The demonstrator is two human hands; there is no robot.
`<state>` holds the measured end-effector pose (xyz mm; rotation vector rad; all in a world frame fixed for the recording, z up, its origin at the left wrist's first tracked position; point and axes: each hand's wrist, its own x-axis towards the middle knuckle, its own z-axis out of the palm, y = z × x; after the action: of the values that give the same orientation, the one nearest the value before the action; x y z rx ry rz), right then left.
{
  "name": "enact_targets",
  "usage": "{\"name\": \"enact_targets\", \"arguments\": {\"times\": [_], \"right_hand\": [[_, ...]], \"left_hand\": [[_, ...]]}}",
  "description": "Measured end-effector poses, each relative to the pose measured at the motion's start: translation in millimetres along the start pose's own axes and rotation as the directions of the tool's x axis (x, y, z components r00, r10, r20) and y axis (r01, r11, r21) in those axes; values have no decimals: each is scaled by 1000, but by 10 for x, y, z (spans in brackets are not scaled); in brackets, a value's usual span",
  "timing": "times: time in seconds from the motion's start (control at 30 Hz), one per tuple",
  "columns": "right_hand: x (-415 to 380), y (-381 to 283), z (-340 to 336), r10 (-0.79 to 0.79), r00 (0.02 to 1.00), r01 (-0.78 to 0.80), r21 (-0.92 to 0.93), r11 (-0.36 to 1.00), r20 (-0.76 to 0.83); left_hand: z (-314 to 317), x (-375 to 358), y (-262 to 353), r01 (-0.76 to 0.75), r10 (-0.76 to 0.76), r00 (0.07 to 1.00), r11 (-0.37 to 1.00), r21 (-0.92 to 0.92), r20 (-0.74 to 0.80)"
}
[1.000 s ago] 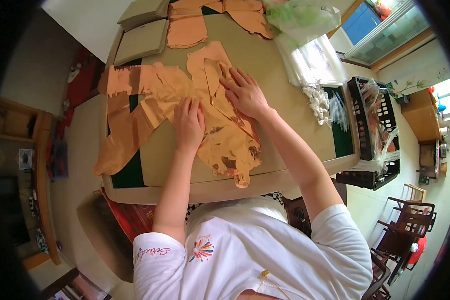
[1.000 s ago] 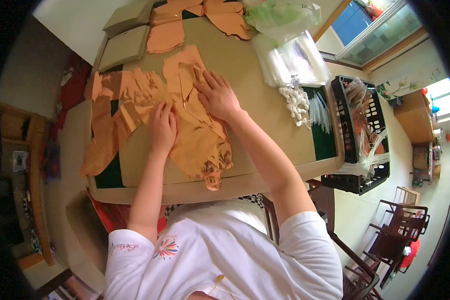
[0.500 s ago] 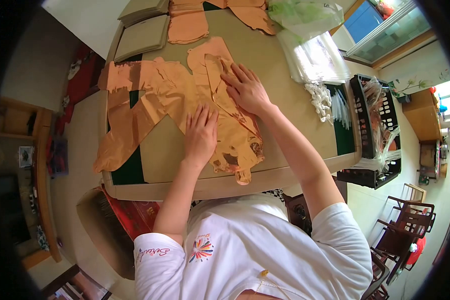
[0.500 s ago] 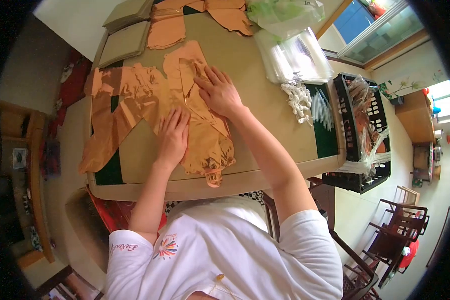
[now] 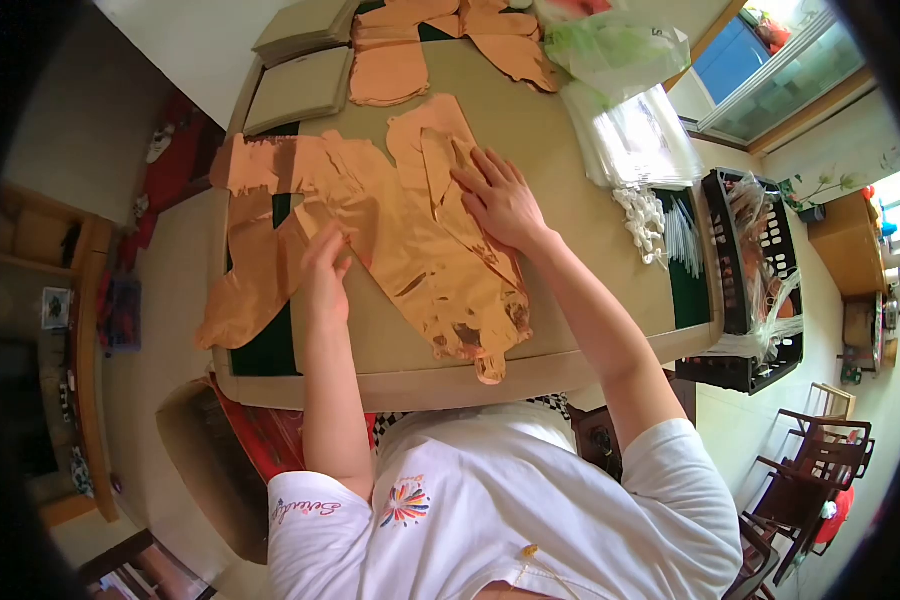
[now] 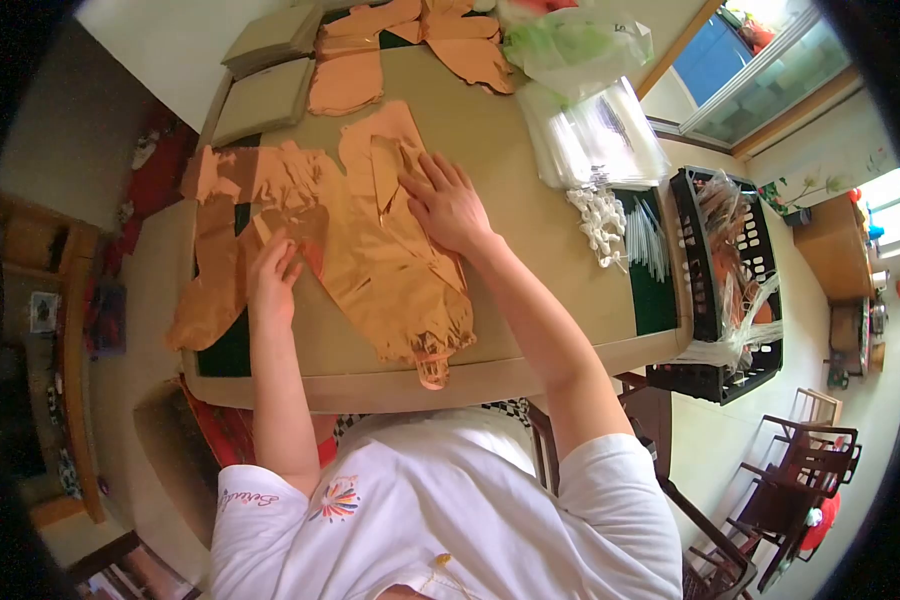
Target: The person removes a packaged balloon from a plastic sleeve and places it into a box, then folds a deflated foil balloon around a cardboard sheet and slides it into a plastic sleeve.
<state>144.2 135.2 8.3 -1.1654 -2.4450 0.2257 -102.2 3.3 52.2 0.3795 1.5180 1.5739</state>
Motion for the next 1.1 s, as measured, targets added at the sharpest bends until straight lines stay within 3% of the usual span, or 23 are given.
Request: {"name": "enact_targets", "arguments": {"times": [0.1, 0.4, 0.5, 0.53, 0.57, 0.63, 0.7, 0.77, 0.87, 0.97, 1.1], "right_hand": [[5, 6, 5, -6, 1000, 6, 8, 1000, 1], [5, -21, -31, 2, 1000, -2, 6, 1000, 10], [2, -19, -31, 6, 1000, -7, 13, 1000, 11], [0, -18, -22, 4, 1000, -4, 11, 1000, 10], [-1, -11, -11, 2, 1000, -2, 8, 1000, 8], [1, -2, 1, 3, 1000, -3, 8, 1000, 6], [-2, 0, 3, 8, 1000, -8, 14, 1000, 6], [-6, -5, -5, 6, 1000, -6, 11, 1000, 9], [-5, 20, 9, -6, 1000, 6, 8, 1000, 6], [-3, -1, -40, 2, 1000, -2, 10, 1000, 21], [-2, -26, -29, 0, 1000, 0, 1, 1000, -10]], "left_hand": [[-96, -49, -1, 60, -77, 995, 974, -218, -70], [-125, 293, -21, 306, -261, 941, 928, -211, 217], [-21, 362, 58, 203, -229, 952, 969, 142, 203], [70, 330, 54, 123, -164, 982, 935, 333, 98], [131, 345, 7, -53, 3, 993, 908, 415, 121], [224, 410, -124, -377, 315, 926, 746, 549, 209], [378, 441, -153, -412, 314, 910, 760, 502, 271], [599, 415, -171, -505, 395, 860, 562, 655, 323], [944, 302, -294, -593, 434, 805, 600, 537, 404], [1116, 217, -368, -608, 412, 793, 500, 616, 448], [1068, 252, -426, -607, 429, 793, 503, 615, 431]]}}
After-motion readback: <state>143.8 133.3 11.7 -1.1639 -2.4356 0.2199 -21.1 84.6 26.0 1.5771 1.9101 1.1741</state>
